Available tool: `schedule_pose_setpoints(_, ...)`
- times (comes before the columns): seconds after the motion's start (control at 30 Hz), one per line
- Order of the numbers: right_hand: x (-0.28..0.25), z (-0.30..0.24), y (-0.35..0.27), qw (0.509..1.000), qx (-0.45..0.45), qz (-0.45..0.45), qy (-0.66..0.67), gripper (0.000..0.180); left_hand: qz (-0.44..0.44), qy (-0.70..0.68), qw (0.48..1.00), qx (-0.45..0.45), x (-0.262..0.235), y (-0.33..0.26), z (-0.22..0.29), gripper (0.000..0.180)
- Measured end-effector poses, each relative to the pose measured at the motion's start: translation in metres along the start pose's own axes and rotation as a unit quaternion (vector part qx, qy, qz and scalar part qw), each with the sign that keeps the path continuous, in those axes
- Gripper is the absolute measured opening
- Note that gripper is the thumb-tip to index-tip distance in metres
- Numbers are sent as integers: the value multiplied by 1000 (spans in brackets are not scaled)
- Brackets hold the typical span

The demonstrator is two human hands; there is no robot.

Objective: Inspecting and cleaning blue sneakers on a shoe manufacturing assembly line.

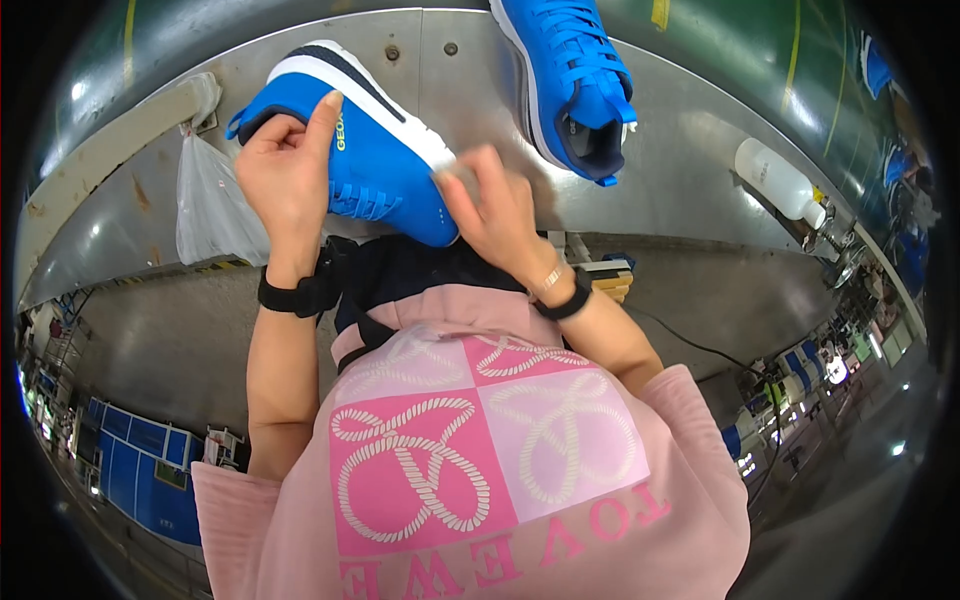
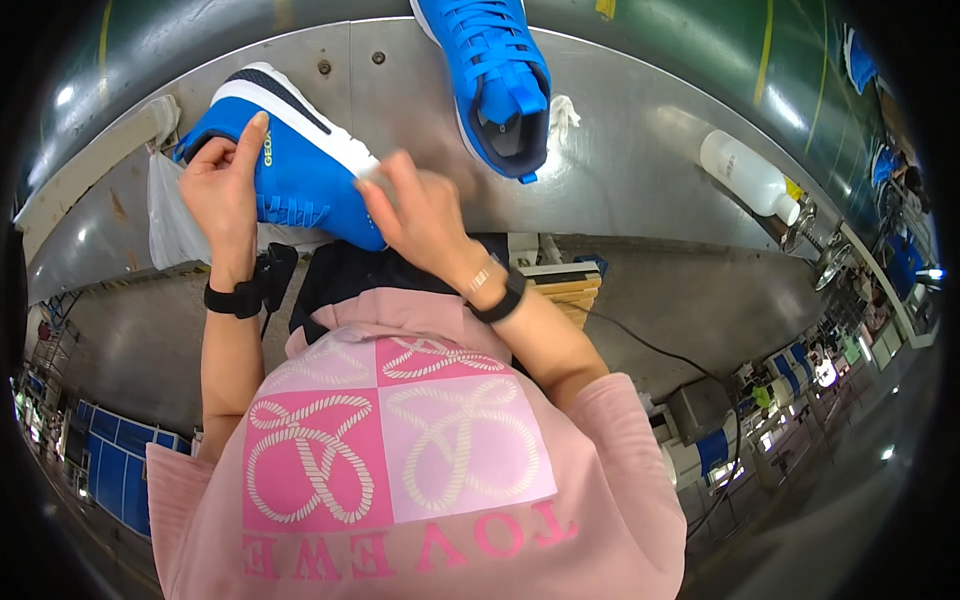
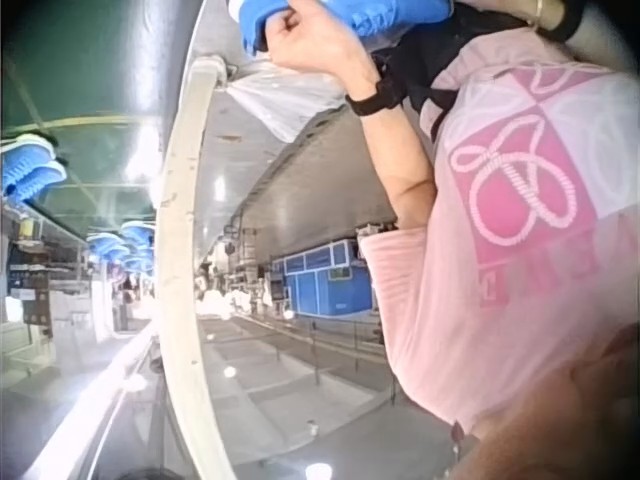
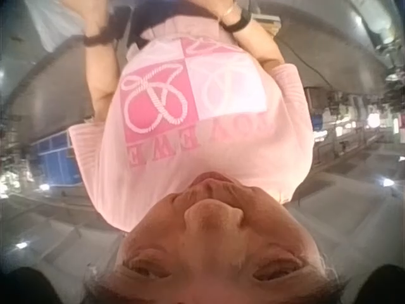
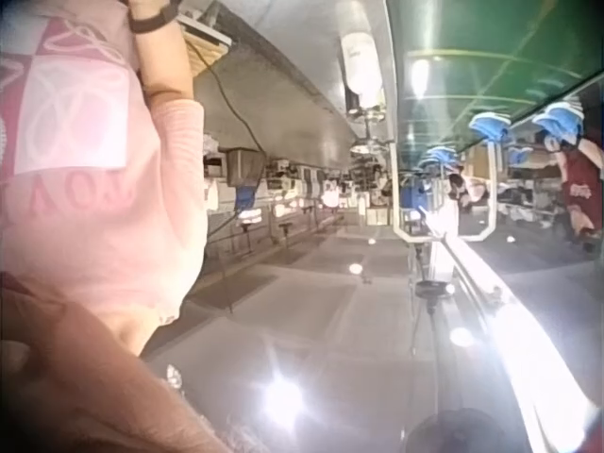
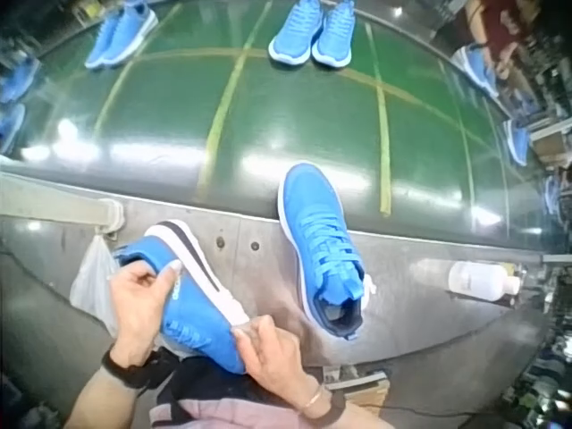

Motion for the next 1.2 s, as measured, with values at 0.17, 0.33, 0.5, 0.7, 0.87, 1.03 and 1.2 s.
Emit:
schedule_pose_setpoints(0.17, 9, -6, 28, 998, 31, -5, -63, 20, 6, 28, 1000, 1, 0, -1, 1, 44)
schedule_pose_setpoints(0.33, -5, 4, -13, 999, -20, -17, -17, 20, 3, 5, 1000, -6, -1, -3, 2, 43)
schedule_pose_setpoints(0.5, 12, -14, 42, 997, -40, -6, -70, 19, 5, 21, 1000, 6, 1, -2, 2, 39)
schedule_pose_setpoints(0.7, -4, -2, -6, 998, -9, -42, -40, 23, 0, 31, 1000, 5, -3, -2, 0, 44)
schedule_pose_setpoints(0.87, 8, -6, 23, 995, -50, -12, -82, 23, -4, 18, 1000, 7, 1, -3, -1, 43)
schedule_pose_setpoints(1.03, 6, -4, 15, 995, -50, 0, -85, 22, 2, 38, 999, 14, -2, -1, -2, 43)
schedule_pose_setpoints(1.2, -7, 2, -19, 997, -45, -5, -58, 23, -2, 3, 1000, 15, 0, 0, -4, 44)
Point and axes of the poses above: each hand's wrist, its own y-axis towards the middle knuckle, its own x-axis out of the palm, z = x × y, the point moved 5 cm from there along y, towards the middle knuckle, and after that the axes turned 2 degrees about y, right-handed, at the moved point
